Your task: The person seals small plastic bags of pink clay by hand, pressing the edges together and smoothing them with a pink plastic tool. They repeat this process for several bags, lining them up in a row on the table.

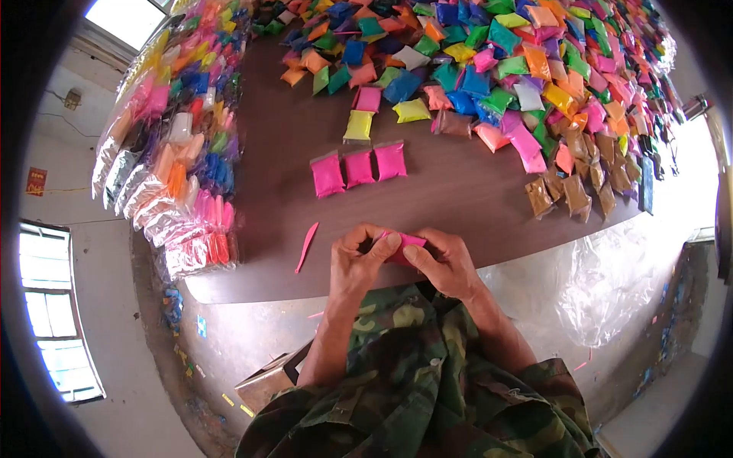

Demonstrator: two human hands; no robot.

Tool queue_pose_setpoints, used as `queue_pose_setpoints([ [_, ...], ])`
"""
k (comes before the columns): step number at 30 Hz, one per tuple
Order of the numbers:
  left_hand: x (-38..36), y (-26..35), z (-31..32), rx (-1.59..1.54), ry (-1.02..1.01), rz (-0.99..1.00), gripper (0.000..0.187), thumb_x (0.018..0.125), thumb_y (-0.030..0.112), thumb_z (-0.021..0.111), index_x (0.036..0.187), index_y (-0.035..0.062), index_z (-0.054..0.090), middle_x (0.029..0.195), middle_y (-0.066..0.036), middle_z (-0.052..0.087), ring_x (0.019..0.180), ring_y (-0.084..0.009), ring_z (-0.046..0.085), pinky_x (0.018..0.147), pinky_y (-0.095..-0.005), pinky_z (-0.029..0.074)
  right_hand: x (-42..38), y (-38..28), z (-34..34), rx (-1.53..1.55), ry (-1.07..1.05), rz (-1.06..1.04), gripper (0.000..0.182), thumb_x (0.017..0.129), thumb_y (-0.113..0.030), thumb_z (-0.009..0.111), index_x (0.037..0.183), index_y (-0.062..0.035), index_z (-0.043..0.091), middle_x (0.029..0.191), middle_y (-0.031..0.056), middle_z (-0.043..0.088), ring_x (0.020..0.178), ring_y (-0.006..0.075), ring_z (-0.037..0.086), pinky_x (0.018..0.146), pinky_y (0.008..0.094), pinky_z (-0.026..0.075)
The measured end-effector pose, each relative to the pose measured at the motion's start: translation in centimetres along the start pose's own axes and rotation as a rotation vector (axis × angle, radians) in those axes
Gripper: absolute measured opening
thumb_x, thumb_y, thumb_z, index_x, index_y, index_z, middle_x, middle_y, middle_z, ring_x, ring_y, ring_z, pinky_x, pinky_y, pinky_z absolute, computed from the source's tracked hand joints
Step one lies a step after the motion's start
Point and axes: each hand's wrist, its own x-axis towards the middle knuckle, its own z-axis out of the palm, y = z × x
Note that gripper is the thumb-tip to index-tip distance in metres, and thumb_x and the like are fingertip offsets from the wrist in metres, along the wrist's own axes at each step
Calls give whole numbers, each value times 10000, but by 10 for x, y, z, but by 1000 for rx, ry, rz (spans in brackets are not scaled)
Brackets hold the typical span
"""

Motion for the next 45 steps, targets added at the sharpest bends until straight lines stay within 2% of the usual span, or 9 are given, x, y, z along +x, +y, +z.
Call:
queue_pose_setpoints([
  [5,-3,-9,4,-92,57,83,176,1030,178,767,977,10,772,815,52,679,759,-43,565,675,-236,455,0,11,3,-32,21,-61,217,1051,-214,730,1026,0,741,777,-31,594,722,56,501,616,292,434],
  [14,-7,19,23,-99,83,-15,231,1009,214,802,1020,-9,745,837,29,680,761,-40,546,672,-247,451,-1,10,2,65,110,-47,223,1053,-215,739,1053,8,751,788,-27,626,743,46,543,619,265,442],
  [17,-9,14,11,85,0,17,264,994,227,824,1017,-18,730,803,40,650,737,-37,522,643,-244,429,-1,10,4,129,107,-38,232,1061,-214,726,1067,16,750,805,-28,634,752,45,551,630,253,447],
  [23,-5,6,4,60,-69,54,226,993,202,821,1011,-5,733,779,53,635,716,-38,518,614,-247,420,0,4,2,124,64,29,231,1056,-199,715,1112,22,753,840,-35,644,755,41,550,642,243,449],
  [29,-5,7,-1,119,-82,15,207,979,175,824,1055,-3,750,805,37,679,754,-48,576,665,-243,469,-1,9,2,87,90,-30,175,1023,-140,740,1099,16,763,859,-26,678,787,41,571,670,247,478],
  [32,-9,11,10,-1,-12,62,220,967,167,831,1084,-6,762,868,7,723,807,-62,609,718,-250,495,-2,19,6,61,127,-76,147,1002,-116,761,1079,9,771,863,-10,705,811,43,590,691,254,499],
  [38,-7,5,-3,145,-40,56,226,1007,190,786,1087,-20,768,962,-27,762,847,-87,628,739,-261,493,0,8,9,-67,117,-63,159,979,-131,793,1067,1,780,865,33,739,836,61,621,720,280,525],
  [42,-2,-1,-2,142,7,141,188,980,175,812,1033,-1,774,932,9,734,831,-72,599,745,-254,465,3,0,9,-83,91,-11,186,972,-156,811,1072,-2,783,900,56,756,862,86,650,735,299,534],
  [45,-3,1,-4,146,1,101,171,992,160,796,1028,-5,772,935,-4,738,839,-76,612,760,-252,478,5,9,10,-69,136,-126,190,968,-159,814,1079,-7,786,933,68,763,870,106,668,746,305,535],
])
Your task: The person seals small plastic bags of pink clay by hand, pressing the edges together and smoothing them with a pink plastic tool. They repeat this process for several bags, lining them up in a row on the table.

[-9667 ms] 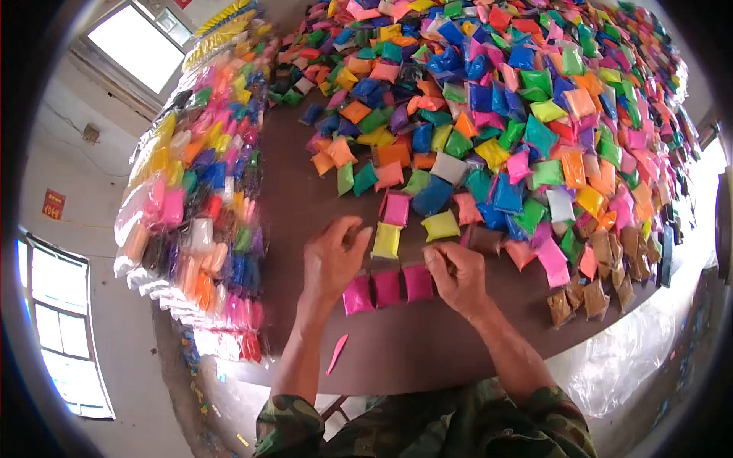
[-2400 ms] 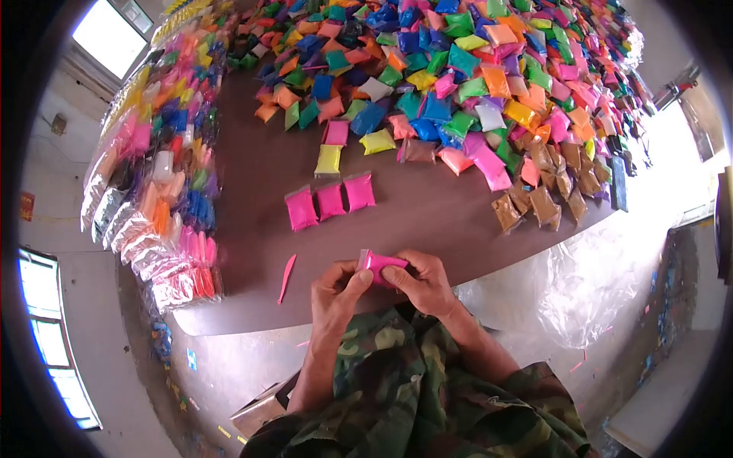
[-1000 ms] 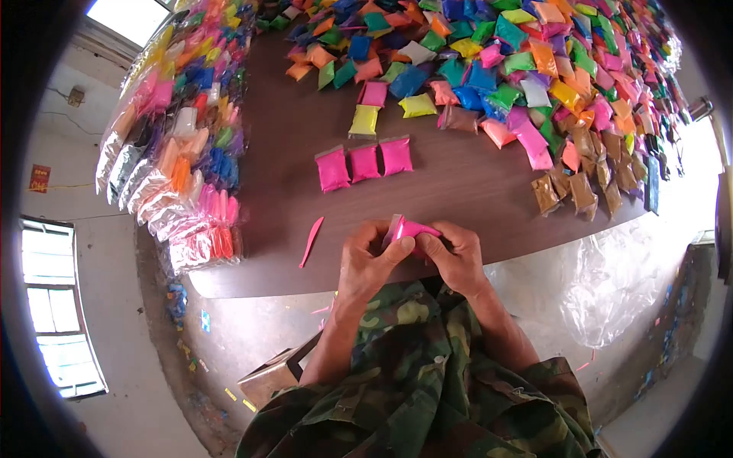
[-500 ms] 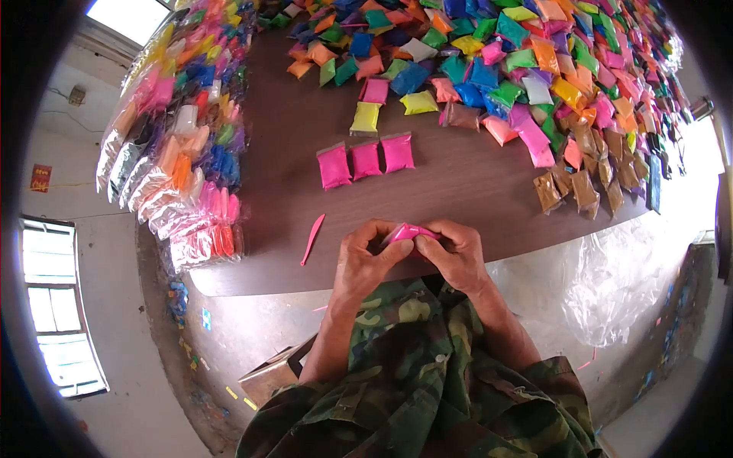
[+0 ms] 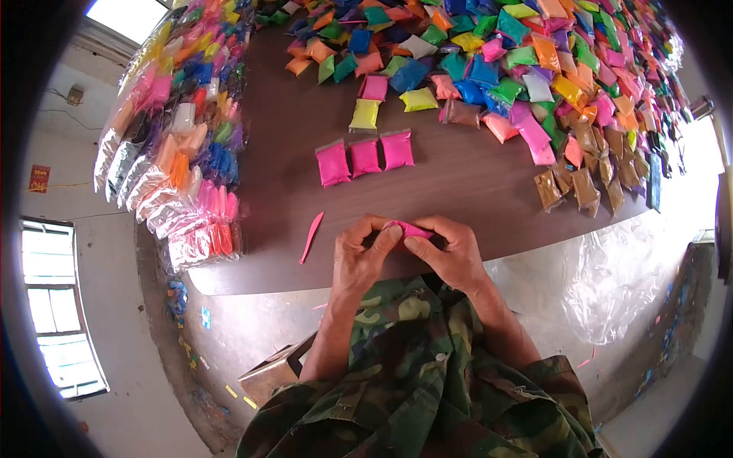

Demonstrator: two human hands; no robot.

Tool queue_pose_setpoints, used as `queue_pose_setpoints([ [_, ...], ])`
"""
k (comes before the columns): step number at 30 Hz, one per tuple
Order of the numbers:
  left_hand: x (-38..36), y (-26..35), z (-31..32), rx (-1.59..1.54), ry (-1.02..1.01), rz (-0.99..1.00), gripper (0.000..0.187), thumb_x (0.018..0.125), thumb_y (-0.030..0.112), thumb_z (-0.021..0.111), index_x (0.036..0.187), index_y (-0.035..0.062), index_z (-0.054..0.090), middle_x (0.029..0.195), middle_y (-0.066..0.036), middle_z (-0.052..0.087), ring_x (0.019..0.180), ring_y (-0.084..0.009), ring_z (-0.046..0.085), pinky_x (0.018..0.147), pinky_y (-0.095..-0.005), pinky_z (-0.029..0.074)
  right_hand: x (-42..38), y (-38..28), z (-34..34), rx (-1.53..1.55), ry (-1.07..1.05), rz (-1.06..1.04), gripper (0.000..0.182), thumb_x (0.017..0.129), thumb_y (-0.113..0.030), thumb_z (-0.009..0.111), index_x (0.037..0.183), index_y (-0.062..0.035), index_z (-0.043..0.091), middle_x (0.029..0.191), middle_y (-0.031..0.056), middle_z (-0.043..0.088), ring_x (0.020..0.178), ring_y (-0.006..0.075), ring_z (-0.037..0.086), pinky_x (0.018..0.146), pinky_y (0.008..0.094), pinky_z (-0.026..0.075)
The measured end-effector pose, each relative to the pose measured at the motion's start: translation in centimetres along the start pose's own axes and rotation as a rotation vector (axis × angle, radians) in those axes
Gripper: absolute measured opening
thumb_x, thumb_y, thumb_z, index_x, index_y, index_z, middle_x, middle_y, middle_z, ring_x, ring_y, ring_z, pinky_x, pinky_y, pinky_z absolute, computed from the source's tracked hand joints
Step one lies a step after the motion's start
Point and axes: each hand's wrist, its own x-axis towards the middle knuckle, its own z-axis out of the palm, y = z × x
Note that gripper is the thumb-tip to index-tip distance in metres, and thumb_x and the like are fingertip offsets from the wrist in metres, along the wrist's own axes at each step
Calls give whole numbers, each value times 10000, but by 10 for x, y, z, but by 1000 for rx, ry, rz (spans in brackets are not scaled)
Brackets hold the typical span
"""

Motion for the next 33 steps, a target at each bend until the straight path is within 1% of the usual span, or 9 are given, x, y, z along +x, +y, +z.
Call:
queue_pose_setpoints([
  [5,-3,6,4,8,-4,-4,179,987,162,794,1036,-11,783,925,-18,754,889,-85,648,792,-262,517,-3,-1,-5,-30,-49,19,191,965,-162,817,1081,-12,791,922,76,752,845,131,677,740,313,530],
  [8,-1,-5,5,-50,-4,91,167,994,158,788,1059,3,785,937,-1,747,878,-80,642,780,-268,518,-2,-1,-5,-58,-64,6,195,968,-173,816,1071,-10,791,901,74,744,826,131,673,728,314,526],
  [11,-2,-4,5,-49,16,-7,159,1008,152,779,1016,-6,761,934,5,724,835,-72,620,742,-249,500,0,-7,-4,-61,-49,31,183,968,-168,809,1051,-6,786,883,71,740,810,131,671,721,313,525],
  [17,-7,2,10,-158,63,-161,232,992,151,792,1155,-13,766,939,0,734,838,-52,607,735,-229,500,-3,-2,0,-123,11,-17,140,957,-120,790,1031,-3,770,848,59,719,791,114,654,706,307,515],
  [20,-10,-4,6,-171,2,-152,278,999,169,790,1199,-21,753,973,6,730,851,-62,625,759,-245,512,-3,1,-2,-138,8,-55,139,960,-116,787,1034,0,767,835,48,702,787,100,634,701,301,509],
  [24,-9,-2,2,-122,-36,-157,296,994,214,801,1159,-28,759,932,3,732,853,-67,612,748,-265,511,-4,1,-3,4,102,90,163,973,-130,787,1042,16,767,837,32,697,792,98,622,709,296,512],
  [27,-10,-15,-2,-98,-54,-85,255,1006,203,786,1114,-26,757,902,11,718,835,-66,591,731,-272,498,-5,11,-3,-40,82,42,216,974,-161,800,1064,31,767,865,23,711,815,96,624,729,291,516],
  [30,-8,-10,-5,-83,-32,-88,228,1006,191,788,1077,-22,751,878,20,703,822,-61,569,712,-271,482,-4,2,-3,-34,34,144,267,974,-190,803,1093,45,757,894,13,717,843,86,617,750,283,514],
  [33,-9,-10,-9,-95,-49,-97,222,1001,184,792,1069,-23,750,875,18,704,821,-58,573,710,-269,484,-1,-9,-2,32,-35,144,302,980,-218,798,1112,49,747,906,5,717,849,84,615,751,281,515],
])
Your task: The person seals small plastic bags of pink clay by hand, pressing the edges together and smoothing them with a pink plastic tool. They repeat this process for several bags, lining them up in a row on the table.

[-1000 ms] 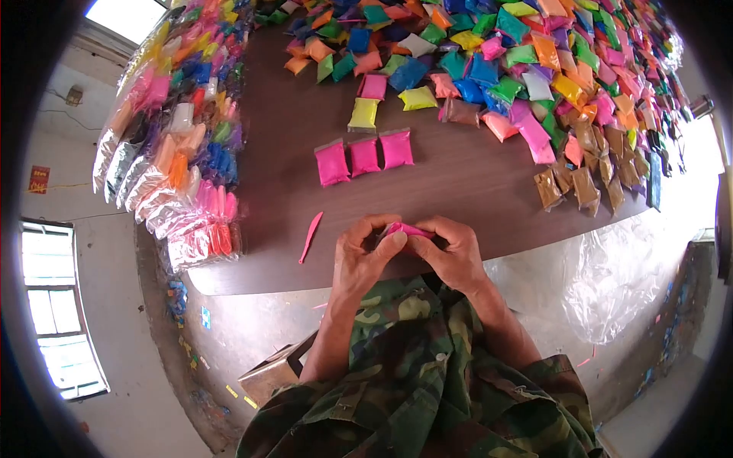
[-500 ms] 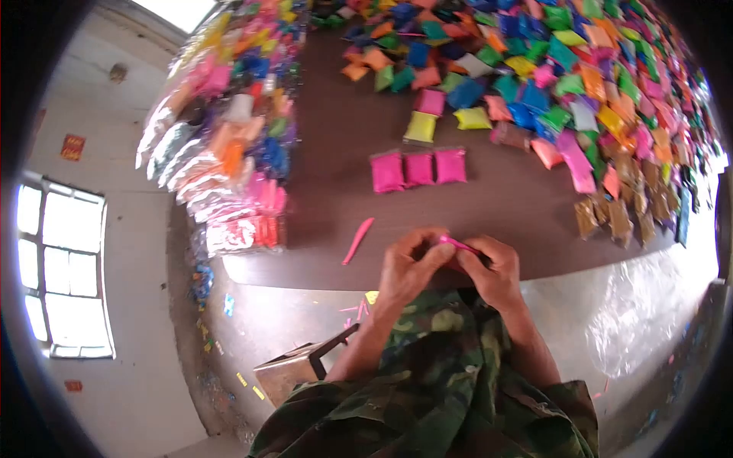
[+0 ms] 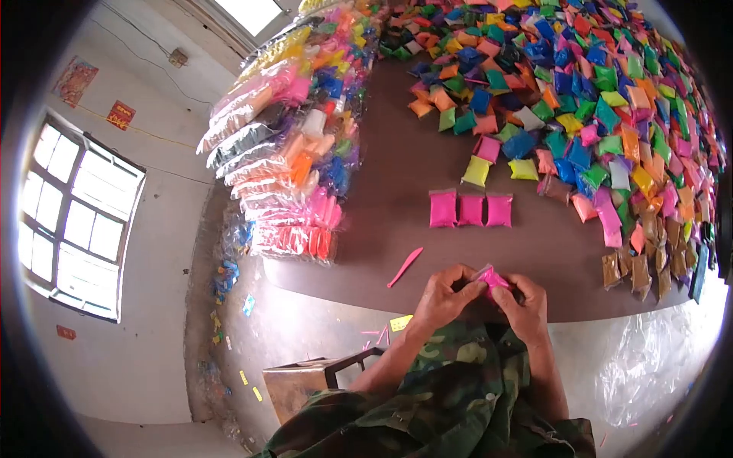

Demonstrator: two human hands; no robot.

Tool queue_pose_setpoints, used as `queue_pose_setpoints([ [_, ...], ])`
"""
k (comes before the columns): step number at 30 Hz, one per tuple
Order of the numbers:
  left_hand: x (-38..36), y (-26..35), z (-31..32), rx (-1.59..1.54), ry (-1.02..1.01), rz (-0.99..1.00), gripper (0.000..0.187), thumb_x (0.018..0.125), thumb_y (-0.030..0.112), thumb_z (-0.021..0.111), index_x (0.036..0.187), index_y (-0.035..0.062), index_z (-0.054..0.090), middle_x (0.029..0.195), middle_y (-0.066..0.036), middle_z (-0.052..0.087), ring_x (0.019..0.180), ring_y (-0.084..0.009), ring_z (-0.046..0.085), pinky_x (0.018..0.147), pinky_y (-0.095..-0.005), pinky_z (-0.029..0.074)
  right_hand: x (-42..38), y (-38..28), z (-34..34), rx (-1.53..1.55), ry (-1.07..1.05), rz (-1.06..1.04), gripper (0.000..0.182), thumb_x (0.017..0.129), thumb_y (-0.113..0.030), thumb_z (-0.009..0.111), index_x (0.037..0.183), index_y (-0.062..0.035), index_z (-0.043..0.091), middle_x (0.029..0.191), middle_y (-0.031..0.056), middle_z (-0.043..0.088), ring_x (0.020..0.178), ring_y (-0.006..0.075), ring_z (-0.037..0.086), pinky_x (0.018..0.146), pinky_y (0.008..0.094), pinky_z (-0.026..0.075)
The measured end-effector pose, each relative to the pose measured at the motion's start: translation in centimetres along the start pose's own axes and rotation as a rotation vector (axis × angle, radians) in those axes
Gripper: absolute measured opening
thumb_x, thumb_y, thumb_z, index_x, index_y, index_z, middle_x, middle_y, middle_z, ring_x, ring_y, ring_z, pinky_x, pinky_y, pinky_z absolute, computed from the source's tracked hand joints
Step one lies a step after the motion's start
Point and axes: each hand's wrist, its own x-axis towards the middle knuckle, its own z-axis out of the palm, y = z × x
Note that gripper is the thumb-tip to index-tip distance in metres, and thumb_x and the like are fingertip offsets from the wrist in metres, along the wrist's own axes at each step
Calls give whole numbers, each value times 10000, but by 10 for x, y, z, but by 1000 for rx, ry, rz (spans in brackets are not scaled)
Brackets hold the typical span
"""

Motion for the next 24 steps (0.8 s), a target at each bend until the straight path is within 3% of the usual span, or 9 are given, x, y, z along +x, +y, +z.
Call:
queue_pose_setpoints([
  [4,-1,0,0,34,2,-27,250,993,228,820,1095,9,760,859,53,680,737,-25,545,615,-228,425,0,7,-5,-12,-49,23,286,983,-203,794,1115,47,747,905,0,711,844,82,617,740,278,520],
  [7,-3,6,3,-12,16,-97,243,998,219,812,1097,4,759,888,43,688,785,-41,572,668,-234,461,-2,10,-5,28,5,16,277,984,-195,792,1111,48,749,903,0,706,841,78,610,734,274,518],
  [12,-3,-4,-3,-11,-10,-41,233,1018,205,786,1107,-8,753,934,21,710,865,-63,607,760,-243,492,-2,11,-3,52,37,9,268,994,-194,780,1099,50,745,881,-5,693,820,73,591,722,266,506],
  [18,-3,-6,-6,-20,-8,-40,243,1021,206,780,1124,-13,750,957,21,713,894,-64,611,799,-253,499,-2,2,-7,-22,-43,21,210,999,-167,763,1051,35,740,836,-18,676,784,70,556,685,286,485],
  [22,-4,28,10,47,32,-39,269,1009,229,782,1115,-16,747,907,7,710,856,-59,595,746,-260,494,-2,8,-8,-57,-37,-76,173,974,-143,769,991,25,729,801,31,678,747,91,555,670,305,483],
  [24,-1,24,6,118,-26,-72,282,999,219,797,1150,-16,752,952,4,729,910,-63,618,804,-264,508,-1,11,-8,-157,-42,-176,157,959,-130,772,973,20,725,789,66,676,731,102,562,664,312,484],
])
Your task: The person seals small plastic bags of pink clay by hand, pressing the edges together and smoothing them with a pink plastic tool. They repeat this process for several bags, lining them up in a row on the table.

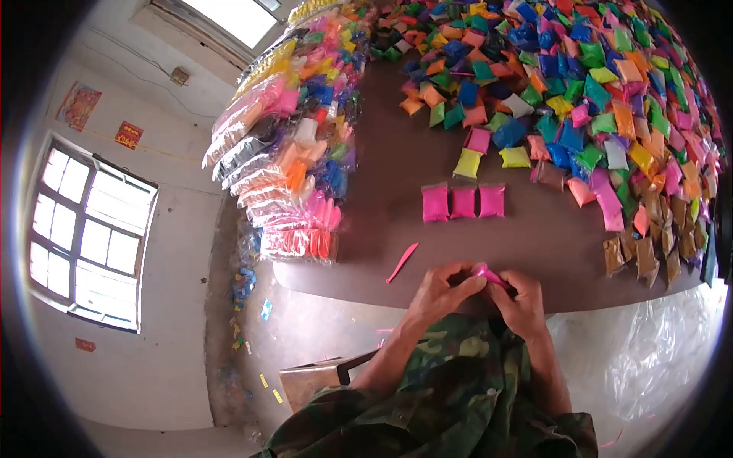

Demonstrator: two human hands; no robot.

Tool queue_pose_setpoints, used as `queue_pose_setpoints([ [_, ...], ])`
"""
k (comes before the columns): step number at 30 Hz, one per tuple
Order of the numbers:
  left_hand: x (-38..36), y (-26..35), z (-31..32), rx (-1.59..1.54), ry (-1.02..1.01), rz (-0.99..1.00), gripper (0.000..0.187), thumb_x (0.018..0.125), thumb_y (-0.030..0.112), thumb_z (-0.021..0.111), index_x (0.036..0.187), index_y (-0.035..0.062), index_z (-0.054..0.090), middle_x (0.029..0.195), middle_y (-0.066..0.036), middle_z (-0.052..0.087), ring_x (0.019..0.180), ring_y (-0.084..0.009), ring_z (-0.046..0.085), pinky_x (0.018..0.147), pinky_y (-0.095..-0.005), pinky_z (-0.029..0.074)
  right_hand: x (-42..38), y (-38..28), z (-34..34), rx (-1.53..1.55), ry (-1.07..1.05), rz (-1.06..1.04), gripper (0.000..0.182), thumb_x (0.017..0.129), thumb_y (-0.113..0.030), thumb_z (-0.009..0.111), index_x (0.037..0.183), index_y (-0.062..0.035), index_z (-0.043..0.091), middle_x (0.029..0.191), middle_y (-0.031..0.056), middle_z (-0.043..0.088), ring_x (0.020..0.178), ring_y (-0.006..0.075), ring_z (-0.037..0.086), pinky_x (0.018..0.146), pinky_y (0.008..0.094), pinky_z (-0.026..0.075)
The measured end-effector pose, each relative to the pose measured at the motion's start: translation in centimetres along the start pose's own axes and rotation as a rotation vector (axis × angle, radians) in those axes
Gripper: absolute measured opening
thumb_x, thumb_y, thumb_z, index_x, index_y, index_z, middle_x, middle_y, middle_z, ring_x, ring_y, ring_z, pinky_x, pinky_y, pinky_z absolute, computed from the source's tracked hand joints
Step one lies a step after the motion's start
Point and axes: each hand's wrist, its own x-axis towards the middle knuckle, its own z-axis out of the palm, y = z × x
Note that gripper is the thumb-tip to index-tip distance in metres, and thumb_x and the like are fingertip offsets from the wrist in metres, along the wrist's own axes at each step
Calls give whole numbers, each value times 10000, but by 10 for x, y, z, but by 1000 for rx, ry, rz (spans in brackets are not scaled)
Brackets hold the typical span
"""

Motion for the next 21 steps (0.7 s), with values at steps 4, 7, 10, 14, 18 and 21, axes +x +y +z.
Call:
queue_pose_setpoints([
  [4,9,-13,-1,83,-14,108,263,993,189,799,1147,-19,757,978,-16,757,930,-79,662,843,-272,542,1,-2,1,19,17,48,175,936,-144,780,972,18,726,784,103,671,724,113,582,664,318,492],
  [7,9,-18,3,13,1,90,241,993,165,794,1130,-30,753,971,-40,763,902,-95,685,834,-278,564,2,-5,-2,52,-4,99,202,938,-168,779,1011,16,743,804,83,692,744,100,594,678,309,502],
  [10,8,-11,9,-9,23,82,229,994,146,789,1131,-33,748,968,-51,760,873,-94,683,808,-275,563,1,-9,-6,129,-15,138,242,947,-185,778,1085,11,751,858,57,720,773,83,604,701,297,516],
  [14,9,-8,8,-43,48,69,248,991,146,790,1150,-35,735,973,-50,759,878,-96,683,812,-276,569,-1,-3,-5,279,32,135,266,959,-170,781,1154,7,743,928,35,744,826,69,630,736,293,538],
  [18,4,5,12,61,37,43,262,988,142,793,1157,-43,717,976,-59,762,876,-113,692,815,-290,582,-2,2,-2,206,49,49,234,955,-130,783,1139,8,741,943,60,763,865,72,664,750,302,557],
  [21,6,-2,14,-1,-9,64,251,984,153,806,1135,-33,733,938,-43,764,862,-94,680,790,-272,560,-4,5,-1,143,55,-2,218,948,-117,778,1125,6,741,926,84,765,859,77,671,732,307,561],
])
